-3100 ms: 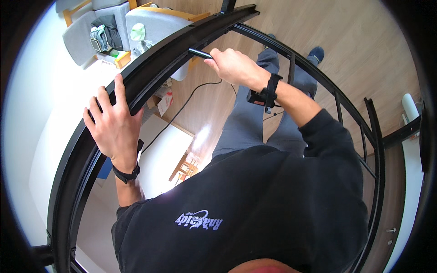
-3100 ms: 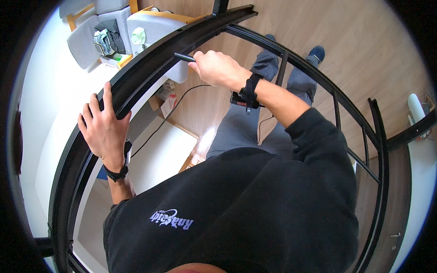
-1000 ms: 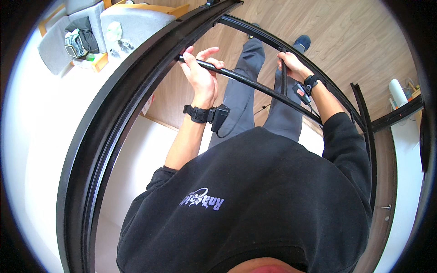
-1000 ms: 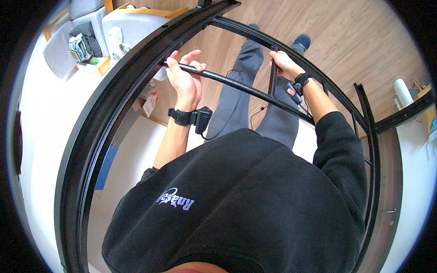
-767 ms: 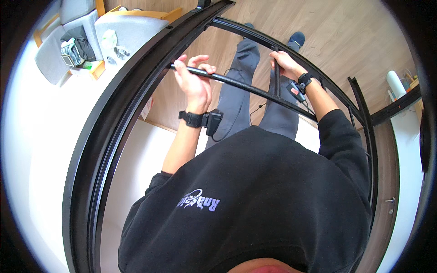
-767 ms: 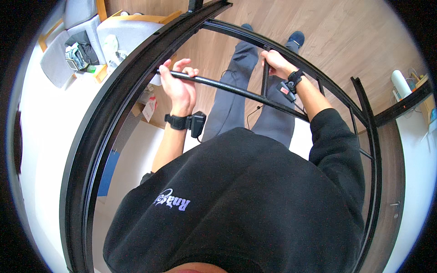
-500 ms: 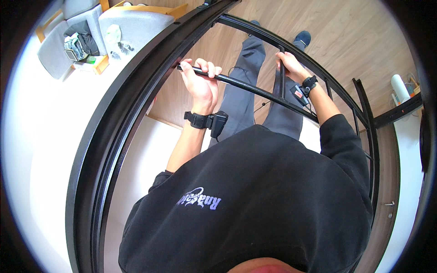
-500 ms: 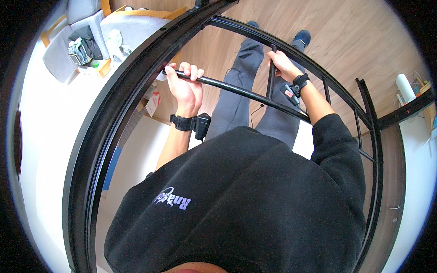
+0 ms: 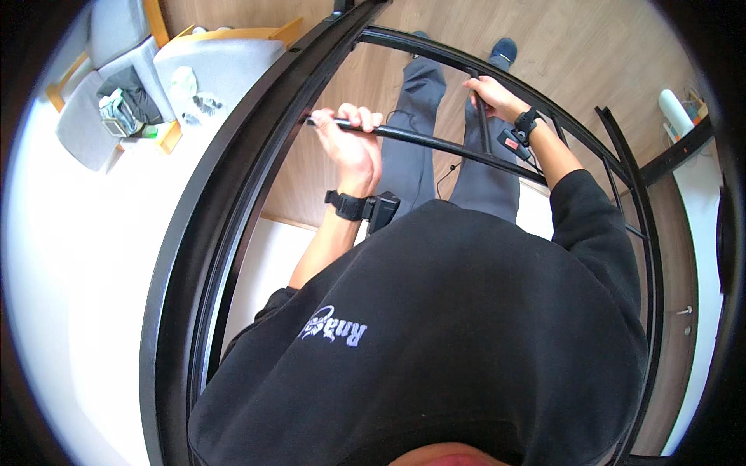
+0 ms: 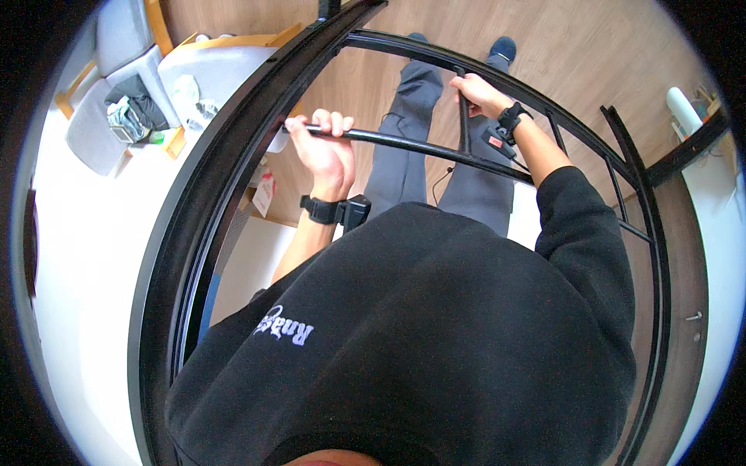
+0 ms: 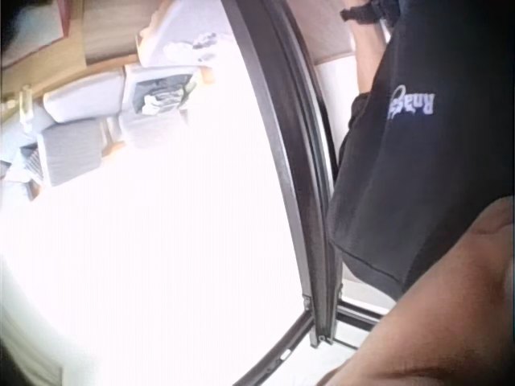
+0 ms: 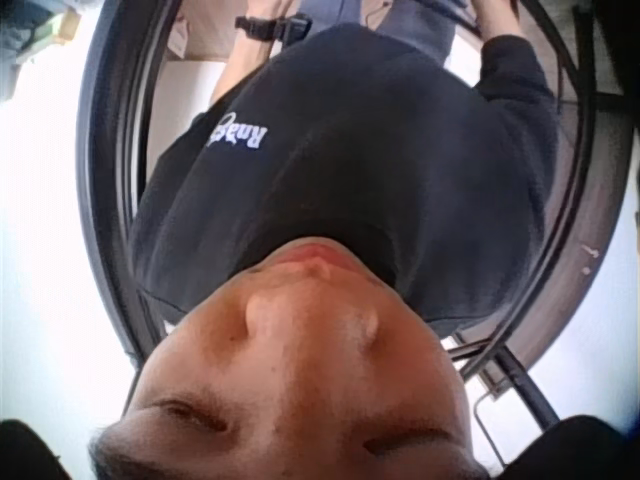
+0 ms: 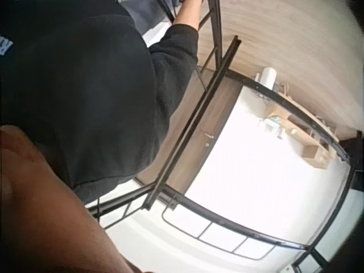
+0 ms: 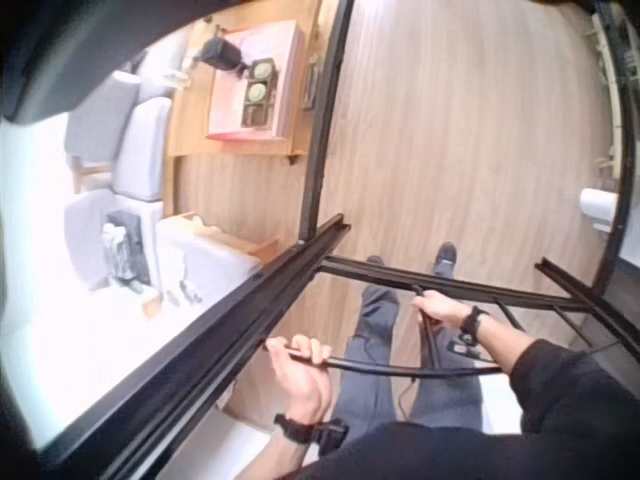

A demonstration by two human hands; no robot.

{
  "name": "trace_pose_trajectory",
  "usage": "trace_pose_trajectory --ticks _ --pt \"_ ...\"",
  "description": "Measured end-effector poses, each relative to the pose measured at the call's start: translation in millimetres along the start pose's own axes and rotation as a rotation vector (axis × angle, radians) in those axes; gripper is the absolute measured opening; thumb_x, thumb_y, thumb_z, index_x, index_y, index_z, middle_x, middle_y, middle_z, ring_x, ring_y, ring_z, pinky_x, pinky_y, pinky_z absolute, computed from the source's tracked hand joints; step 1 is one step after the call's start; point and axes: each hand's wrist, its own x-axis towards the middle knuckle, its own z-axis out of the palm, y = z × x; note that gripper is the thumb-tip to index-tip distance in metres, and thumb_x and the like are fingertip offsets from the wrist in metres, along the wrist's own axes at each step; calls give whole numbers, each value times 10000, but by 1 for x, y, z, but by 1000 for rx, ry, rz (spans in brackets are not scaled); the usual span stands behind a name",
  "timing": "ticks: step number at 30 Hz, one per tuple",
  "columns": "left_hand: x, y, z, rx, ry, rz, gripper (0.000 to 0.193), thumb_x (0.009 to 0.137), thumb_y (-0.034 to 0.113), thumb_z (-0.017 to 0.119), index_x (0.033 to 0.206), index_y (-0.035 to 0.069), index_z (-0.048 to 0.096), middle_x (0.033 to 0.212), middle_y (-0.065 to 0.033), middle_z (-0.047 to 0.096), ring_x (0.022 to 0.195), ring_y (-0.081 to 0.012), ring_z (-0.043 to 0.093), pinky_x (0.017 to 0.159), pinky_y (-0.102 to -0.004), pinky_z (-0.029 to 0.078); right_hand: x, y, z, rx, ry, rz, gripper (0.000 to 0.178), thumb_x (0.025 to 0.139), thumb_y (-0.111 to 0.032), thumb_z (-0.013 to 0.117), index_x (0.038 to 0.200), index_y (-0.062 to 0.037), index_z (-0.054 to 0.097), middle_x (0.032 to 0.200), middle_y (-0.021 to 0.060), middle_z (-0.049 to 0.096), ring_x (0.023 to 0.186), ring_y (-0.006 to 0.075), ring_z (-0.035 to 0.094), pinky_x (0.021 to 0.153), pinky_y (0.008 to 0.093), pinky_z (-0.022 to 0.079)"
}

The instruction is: The person assembles a black metal frame by inserting a horizontal bar into the side rails and adjusting its position. The person repeatedly repositions the bar and checks alignment with both hands.

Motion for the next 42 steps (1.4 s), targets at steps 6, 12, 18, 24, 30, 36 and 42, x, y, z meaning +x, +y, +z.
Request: trace_pose_trajectory --ticks 6,12,18,24,30,36,42 --pt "-2 -2 -2 36 -133 47 379 1103 581 434 1024 210 420 768 -12 439 671 -165 454 700 -403 451 -6 -2 -1 -5 -21 5 323 1039 -348 576 786 -148 565 639 -37 546 520 96 485 459 290 353" --pt "-1 -2 -4 67 -81 43 370 1113 572 417 1045 209 426 762 -13 429 657 -153 440 685 -399 441 0 2 5 76 38 -2 373 1017 -332 560 703 -133 562 572 -33 519 470 114 484 436 304 364" --pt "-2 -2 -7 91 -44 19 353 1121 555 416 1056 208 420 760 -13 431 652 -155 444 691 -401 442 10 13 4 51 12 1 388 1002 -310 529 666 -117 551 572 -6 533 446 132 480 419 313 352" --pt "-2 -2 -6 94 -60 20 358 1123 554 411 1038 206 407 745 -13 424 642 -154 438 681 -393 438 14 20 1 52 -32 -27 422 1008 -316 515 648 -104 570 549 -7 507 439 129 441 430 309 324" --pt "-3 0 -1 82 -84 47 316 1109 523 467 1004 225 472 756 8 392 656 -142 392 689 -358 383 9 16 1 18 -19 -41 350 1012 -340 536 756 -115 617 626 -25 511 527 126 458 481 322 357" --pt "-4 0 4 140 -75 60 280 1140 436 406 973 216 451 739 8 361 634 -132 355 667 -335 358 -2 2 2 -42 -86 -21 374 1011 -304 518 705 -105 603 604 -12 547 516 122 473 470 296 352" --pt "-3 0 3 167 -25 55 302 1149 432 379 955 214 457 744 12 358 631 -127 347 662 -334 353 -27 -11 -16 -183 -75 -40 518 1061 -550 510 890 -94 687 685 -8 630 550 116 587 508 291 489"
